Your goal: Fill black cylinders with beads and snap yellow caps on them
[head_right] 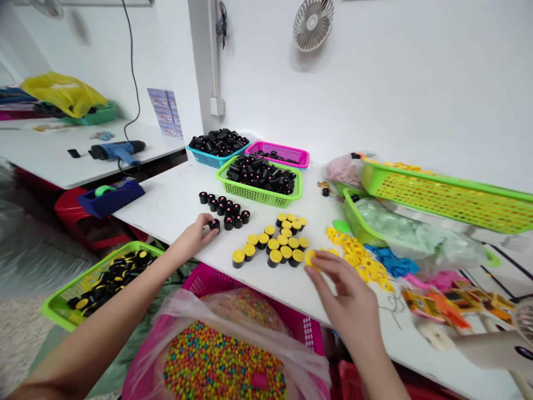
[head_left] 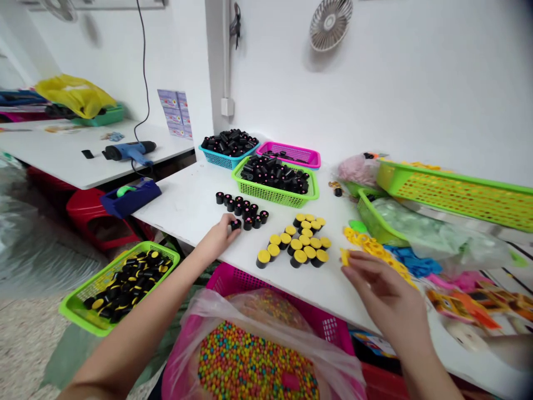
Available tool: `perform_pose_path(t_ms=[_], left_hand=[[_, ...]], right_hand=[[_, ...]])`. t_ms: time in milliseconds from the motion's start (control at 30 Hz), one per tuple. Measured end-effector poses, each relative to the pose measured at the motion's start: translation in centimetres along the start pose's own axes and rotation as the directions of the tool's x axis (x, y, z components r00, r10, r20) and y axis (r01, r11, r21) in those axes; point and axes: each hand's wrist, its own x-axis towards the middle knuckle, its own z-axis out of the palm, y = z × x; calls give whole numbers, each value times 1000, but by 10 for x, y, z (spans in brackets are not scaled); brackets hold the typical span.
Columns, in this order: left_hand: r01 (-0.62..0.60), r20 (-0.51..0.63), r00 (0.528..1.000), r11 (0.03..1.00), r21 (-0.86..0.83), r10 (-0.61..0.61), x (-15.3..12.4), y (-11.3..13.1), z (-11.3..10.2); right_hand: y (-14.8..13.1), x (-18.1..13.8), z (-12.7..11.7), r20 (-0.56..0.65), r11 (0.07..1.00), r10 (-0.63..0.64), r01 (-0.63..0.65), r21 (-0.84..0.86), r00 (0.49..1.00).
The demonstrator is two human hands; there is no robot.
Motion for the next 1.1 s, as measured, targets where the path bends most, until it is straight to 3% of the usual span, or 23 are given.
perform_pose_path(t_ms=[100,267,333,533,600,667,733,833,967,1033,1100], left_hand=[[-76,55,995,993,-85,81,-50,33,-6],[-180,187,923,808,-561,336,-116,99,-12],[-147,209,909,747,-648,360,-125,109,-13],[-39,146,955,595,-803,260,-145,108,-2],[76,181,964,455,-887,193,-153,111,6],[251,271,959,200,-947,83,-159,116,13],[391,392,920,-65,-918,7,-160,124,18],[454,480,877,-311,-835,-10,-157,135,22],[460,513,858,-458,-761,10,-154,147,27],[453,504,864,-469,-758,21,-156,149,29],[447,469,881,-422,-788,57,-159,148,30]], right_hand=[[-44,-16,14,166,991,-113,100,84,980],[-97,-34,30,307,925,-365,305,225,879],[-103,-39,31,304,913,-392,327,243,869],[-114,-49,24,285,898,-439,411,154,852],[-117,-51,23,296,890,-455,427,160,840],[-117,-54,24,319,889,-456,407,211,830],[-115,-59,27,338,898,-432,363,250,836],[-113,-68,33,333,913,-388,309,266,860],[-116,-79,39,231,907,-382,314,281,895],[-118,-79,37,178,902,-382,325,283,907],[-117,-76,32,227,913,-328,246,327,917]])
